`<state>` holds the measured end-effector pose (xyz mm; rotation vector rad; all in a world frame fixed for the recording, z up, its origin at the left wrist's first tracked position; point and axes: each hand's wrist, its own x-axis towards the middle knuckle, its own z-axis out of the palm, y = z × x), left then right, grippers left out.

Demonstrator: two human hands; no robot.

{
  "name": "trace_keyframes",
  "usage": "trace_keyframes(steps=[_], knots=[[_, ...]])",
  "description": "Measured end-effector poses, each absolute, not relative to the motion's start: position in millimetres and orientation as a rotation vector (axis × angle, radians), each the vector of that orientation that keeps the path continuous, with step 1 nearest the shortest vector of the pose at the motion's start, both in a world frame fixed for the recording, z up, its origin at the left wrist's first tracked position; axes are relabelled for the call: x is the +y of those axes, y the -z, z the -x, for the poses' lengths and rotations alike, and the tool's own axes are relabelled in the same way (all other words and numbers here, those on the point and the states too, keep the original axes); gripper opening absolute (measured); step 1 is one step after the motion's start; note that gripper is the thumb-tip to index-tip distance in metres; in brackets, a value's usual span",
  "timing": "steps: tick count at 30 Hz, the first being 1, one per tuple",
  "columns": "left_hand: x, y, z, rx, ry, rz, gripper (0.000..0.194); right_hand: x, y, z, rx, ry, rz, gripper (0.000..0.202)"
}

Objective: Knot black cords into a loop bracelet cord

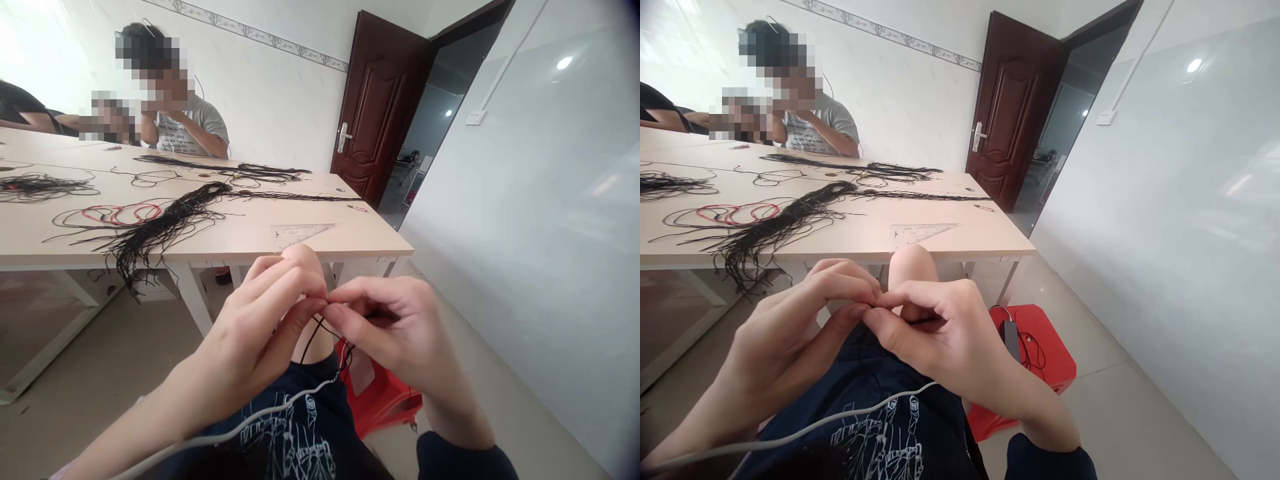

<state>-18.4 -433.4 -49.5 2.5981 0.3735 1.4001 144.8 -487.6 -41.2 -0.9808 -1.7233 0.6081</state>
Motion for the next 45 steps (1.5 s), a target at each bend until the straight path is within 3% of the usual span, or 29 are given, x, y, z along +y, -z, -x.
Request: trace_keyframes(steps=[11,15,24,27,30,32,35,40,42,45], knots=[[-427,52,14,0.561,-1.747,-2.881,0.019,-487,47,-147,-1.686,-0.405,1.007,0.018],[-419,51,18,0.517,-1.661,-2.998,0.012,-484,43,-152,-1.697,-0.415,1.078,0.014],[-410,65,7,0.471,-1.197,-2.389,0.013,-464,45,-150,-1.63,-0.637,0.845,0.012],[-413,70,11,0.472,-1.386,-2.324,0.013,-460,47,-150,-1.605,-0.688,0.866,0.011],[-419,70,18,0.413,-1.935,-2.589,0.017,-459,47,-150,-1.582,-0.674,0.933,0.01],[-423,69,19,0.252,-2.07,-2.97,0.013,-459,47,-150,-1.59,-0.679,0.939,0.011],[-428,74,18,0.25,-1.91,-3.311,0.015,-460,46,-151,-1.596,-0.698,0.931,0.013],[-427,86,22,0.426,-1.756,-3.356,0.024,-463,47,-151,-1.592,-0.786,0.893,0.014],[-422,84,25,0.224,-1.657,-3.458,0.027,-464,49,-150,-1.6,-0.794,0.895,0.013],[-414,75,24,-0.528,-1.437,-3.593,0.031,-463,53,-149,-1.607,-0.75,0.927,0.012]])
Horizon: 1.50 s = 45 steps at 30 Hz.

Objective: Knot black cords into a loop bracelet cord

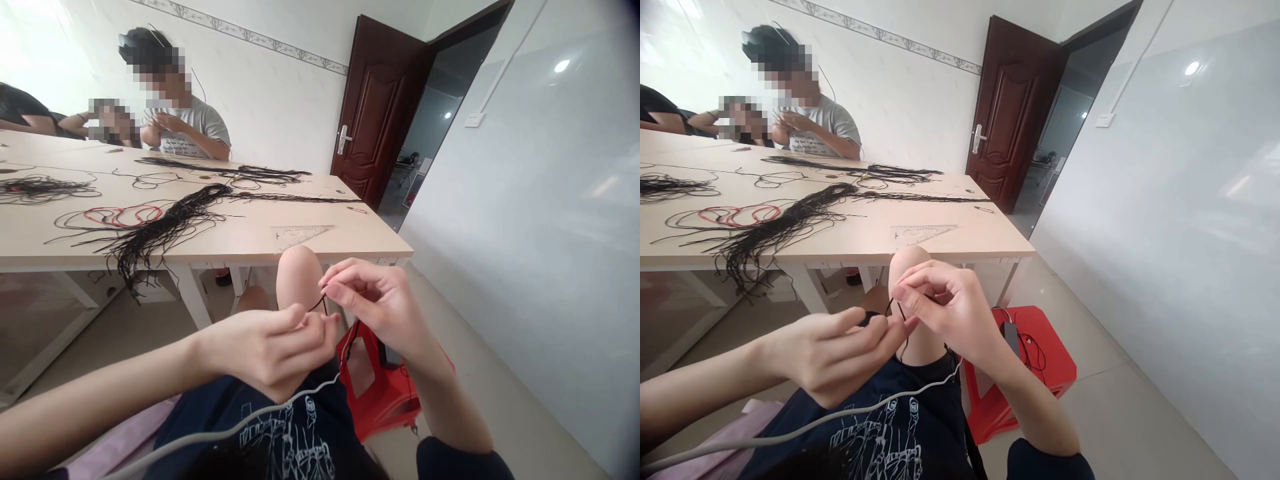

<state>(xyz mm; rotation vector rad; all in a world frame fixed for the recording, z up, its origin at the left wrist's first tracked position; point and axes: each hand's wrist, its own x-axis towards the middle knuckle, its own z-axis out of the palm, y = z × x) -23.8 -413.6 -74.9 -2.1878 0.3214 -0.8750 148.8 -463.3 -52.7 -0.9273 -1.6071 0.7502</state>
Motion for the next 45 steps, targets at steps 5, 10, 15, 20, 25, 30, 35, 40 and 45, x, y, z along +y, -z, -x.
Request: trace_keyframes(steps=[5,10,15,20,25,30,35,40,45], knots=[[-421,80,11,0.534,0.823,2.369,0.044,-460,56,-147,-1.636,-0.672,1.002,0.013],[-436,82,11,0.44,1.045,2.483,0.031,-459,57,-147,-1.633,-0.682,1.041,0.016],[-441,74,20,-0.346,1.954,2.677,0.018,-465,54,-149,-1.625,-0.825,1.003,0.017],[-433,81,15,-0.601,2.594,2.856,0.015,-469,50,-149,-1.581,-0.956,0.987,0.017],[-426,84,12,-0.737,2.532,2.995,0.007,-467,51,-149,-1.587,-0.966,0.986,0.013],[-424,80,9,-0.876,2.373,2.874,0.007,-465,51,-150,-1.63,-0.961,1.012,0.012],[-423,75,10,-0.871,2.176,2.921,0.011,-464,50,-151,-1.65,-0.972,1.022,0.014],[-423,73,15,-0.943,2.0,2.918,0.012,-463,51,-152,-1.674,-1.017,1.045,0.015],[-420,73,17,-0.853,1.982,2.902,0.01,-465,52,-152,-1.67,-1.041,1.055,0.012]])
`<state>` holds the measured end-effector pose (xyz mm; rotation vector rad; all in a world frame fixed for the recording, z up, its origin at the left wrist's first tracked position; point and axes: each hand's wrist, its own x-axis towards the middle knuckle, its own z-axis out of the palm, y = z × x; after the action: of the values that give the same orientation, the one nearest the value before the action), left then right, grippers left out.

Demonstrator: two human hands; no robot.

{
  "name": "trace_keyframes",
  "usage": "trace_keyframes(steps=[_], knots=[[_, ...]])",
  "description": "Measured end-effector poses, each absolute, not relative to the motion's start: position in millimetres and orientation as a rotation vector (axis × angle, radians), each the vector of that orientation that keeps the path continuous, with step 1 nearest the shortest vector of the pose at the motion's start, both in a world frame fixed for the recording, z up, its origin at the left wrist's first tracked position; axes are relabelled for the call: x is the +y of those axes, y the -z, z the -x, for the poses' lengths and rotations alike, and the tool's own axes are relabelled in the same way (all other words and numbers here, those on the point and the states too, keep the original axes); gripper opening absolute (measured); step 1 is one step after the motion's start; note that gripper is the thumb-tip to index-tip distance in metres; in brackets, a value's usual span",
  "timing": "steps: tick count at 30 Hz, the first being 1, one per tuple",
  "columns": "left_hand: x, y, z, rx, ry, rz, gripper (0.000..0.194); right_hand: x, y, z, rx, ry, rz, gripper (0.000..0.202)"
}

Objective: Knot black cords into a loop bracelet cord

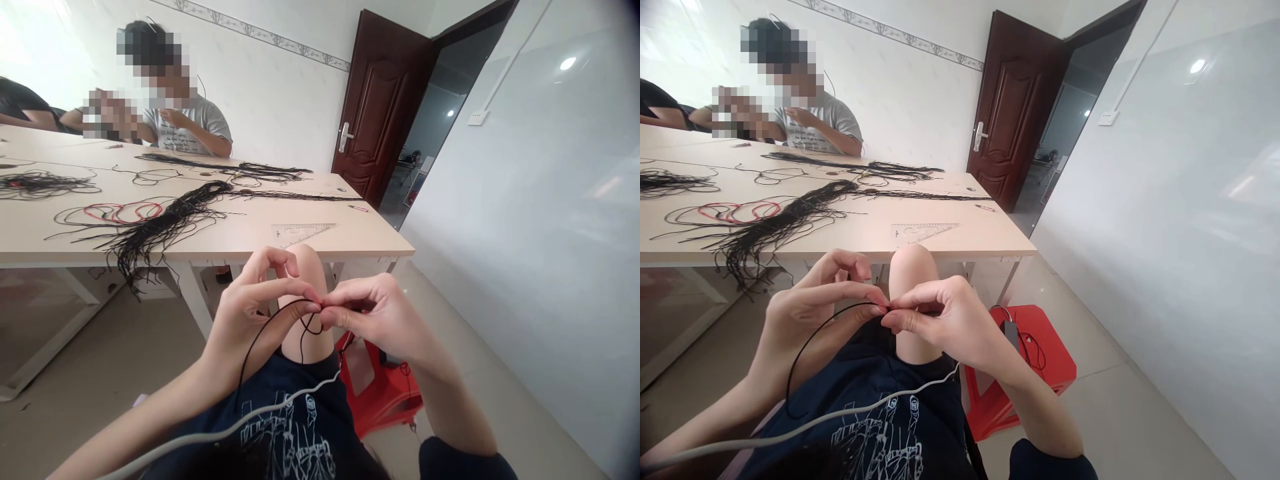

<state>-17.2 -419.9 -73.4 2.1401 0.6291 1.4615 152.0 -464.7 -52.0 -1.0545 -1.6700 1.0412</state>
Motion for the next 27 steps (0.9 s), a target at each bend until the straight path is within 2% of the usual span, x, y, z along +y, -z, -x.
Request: trace_keyframes(steps=[7,22,27], knots=[[-412,72,17,0.53,-1.272,-1.937,0.006,-469,51,-150,-1.761,-0.854,1.084,0.013],[-415,66,15,0.425,-1.27,-1.999,0.006,-474,49,-149,-1.696,-0.746,1.034,0.007],[-410,63,9,0.333,-1.173,-1.677,0.012,-476,50,-151,-1.69,-0.737,0.998,0.006]])
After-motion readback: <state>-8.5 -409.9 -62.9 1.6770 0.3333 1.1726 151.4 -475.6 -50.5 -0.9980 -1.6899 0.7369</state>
